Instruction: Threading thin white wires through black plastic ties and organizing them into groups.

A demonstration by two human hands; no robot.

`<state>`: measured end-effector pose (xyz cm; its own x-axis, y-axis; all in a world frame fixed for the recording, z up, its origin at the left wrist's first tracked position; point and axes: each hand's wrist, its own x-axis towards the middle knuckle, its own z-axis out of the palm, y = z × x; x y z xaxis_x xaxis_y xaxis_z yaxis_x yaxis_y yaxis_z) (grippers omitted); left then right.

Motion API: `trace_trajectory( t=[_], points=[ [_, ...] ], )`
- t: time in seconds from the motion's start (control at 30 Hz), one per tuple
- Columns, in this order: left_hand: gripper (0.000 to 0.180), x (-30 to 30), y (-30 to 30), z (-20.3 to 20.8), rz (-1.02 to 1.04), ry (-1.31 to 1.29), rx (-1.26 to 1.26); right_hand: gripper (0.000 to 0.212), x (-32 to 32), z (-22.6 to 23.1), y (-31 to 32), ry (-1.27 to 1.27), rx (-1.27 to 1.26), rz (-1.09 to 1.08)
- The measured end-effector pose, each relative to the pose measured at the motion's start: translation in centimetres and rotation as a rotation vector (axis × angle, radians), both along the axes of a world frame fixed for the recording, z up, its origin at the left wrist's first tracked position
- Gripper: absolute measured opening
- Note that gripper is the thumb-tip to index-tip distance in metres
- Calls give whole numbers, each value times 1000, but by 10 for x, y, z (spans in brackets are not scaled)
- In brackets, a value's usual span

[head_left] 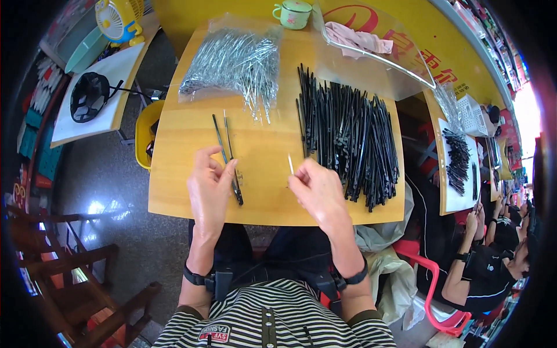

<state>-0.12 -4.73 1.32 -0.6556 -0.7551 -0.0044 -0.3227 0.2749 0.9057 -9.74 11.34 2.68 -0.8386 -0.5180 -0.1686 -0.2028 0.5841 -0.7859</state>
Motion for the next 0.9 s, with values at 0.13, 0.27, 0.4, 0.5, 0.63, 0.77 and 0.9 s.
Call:
trace_trajectory(
  t=[0.13,0.27,0.4,0.5,0.63,0.77,0.9],
  points=[
    [9,-14,29,4,-353,118,-204,13,16,18,48,-222,-71,-119],
    [15,-35,53,-11,-604,276,-539,12,16,24,67,-264,-229,-287],
    [19,-40,65,-19,-668,242,-592,12,20,24,72,-264,-264,-306],
    [18,-34,64,-21,-661,222,-540,12,21,16,72,-310,-329,-270],
    [20,-28,69,-12,-425,-19,-213,12,21,13,66,-333,-351,-237],
    [29,-31,63,-12,-349,-86,-502,12,22,13,61,-327,-355,-194],
    [27,-32,69,-11,-365,-170,-366,12,25,10,57,-339,-344,-176]
  ],
)
